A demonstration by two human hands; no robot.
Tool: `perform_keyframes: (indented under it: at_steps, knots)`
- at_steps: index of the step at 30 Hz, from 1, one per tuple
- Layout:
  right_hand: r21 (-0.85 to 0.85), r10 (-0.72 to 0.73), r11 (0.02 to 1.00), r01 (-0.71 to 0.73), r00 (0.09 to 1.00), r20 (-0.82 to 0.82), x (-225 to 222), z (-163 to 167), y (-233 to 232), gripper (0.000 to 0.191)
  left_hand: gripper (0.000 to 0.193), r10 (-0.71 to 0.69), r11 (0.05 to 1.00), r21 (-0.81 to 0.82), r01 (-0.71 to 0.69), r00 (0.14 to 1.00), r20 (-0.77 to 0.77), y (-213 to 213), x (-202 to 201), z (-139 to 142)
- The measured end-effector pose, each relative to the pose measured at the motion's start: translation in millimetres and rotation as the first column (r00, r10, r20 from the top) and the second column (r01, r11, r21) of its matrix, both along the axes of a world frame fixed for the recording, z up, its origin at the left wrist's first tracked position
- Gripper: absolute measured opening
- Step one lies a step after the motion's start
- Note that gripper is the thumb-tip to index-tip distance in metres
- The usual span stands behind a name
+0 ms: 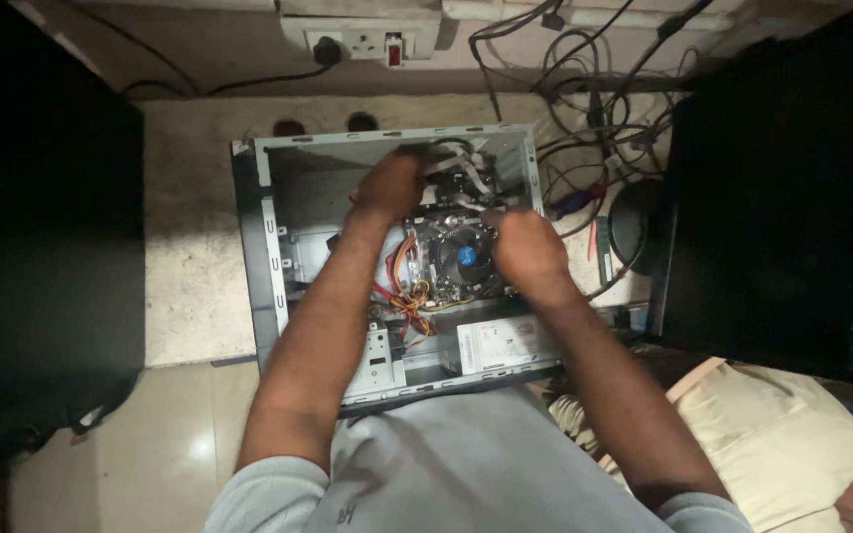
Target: The person works inside an open desktop computer case placed on a workbench. They use a screwdriver to loosen, adjust, and reposition internal components and cables around the motherboard and cooling fan, steadying parts with the other hand while working through the interior of the case.
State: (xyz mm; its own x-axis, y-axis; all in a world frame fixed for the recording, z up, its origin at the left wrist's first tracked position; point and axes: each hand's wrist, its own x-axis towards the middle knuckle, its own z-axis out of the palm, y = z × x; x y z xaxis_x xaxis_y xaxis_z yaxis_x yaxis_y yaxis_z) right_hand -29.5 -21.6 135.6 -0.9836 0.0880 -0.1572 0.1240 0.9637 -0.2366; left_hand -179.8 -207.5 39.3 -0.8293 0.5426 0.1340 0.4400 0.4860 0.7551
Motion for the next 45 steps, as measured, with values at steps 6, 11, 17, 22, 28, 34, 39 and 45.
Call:
perform_keyframes:
  at_steps: [6,11,17,22,28,34,39,45]
  knots:
    - [0.172,0.005,0.985,-0.03,0.99,0.144,-11.4,5.5,-1.7,0.027,0.045,-0.048,0.992,-0.114,0.049,0.999,0.008,1.1,-0.7,1.9]
    - [0.001,0.105,0.994,-0.105,0.994,-0.013,-10.5,10.6,1.2,0.037,0.039,0.029,0.993,-0.116,-0.025,0.999,0.03,4.2,-1.3,-7.5]
    - [0.157,-0.088,0.986,0.063,0.984,0.156,-13.7,14.8,-5.9,0.027,0.043,-0.09,0.996,-0.005,0.09,0.987,-0.134,2.9,1.3,-4.9]
    - [0.038,0.003,0.999,-0.006,0.997,0.078,-7.4,20.9,-5.0,0.035,0.043,-0.019,0.991,-0.129,0.03,0.996,0.085,0.2,7.8,14.1]
    - [0.015,-0.024,1.0,0.023,0.997,0.077,-4.0,24.7,-0.4,0.024,0.04,-0.01,0.995,-0.104,0.014,0.999,0.031,2.0,6.6,25.0]
    - [-0.317,-0.068,0.947,0.058,0.997,-0.02,-0.2,23.2,-2.5,0.029,0.045,-0.018,0.997,-0.07,0.018,1.0,0.001,3.1,3.7,16.2]
    - [-0.025,-0.126,0.991,0.13,0.986,0.108,-1.0,17.7,2.1,0.027,0.041,-0.048,0.997,-0.054,0.046,0.998,-0.031,4.8,-1.1,9.7]
    - [-0.14,-0.136,0.98,0.138,0.99,0.024,0.3,11.5,3.3,0.02,0.043,-0.022,0.996,-0.084,0.024,0.999,0.023,7.0,-1.0,6.7]
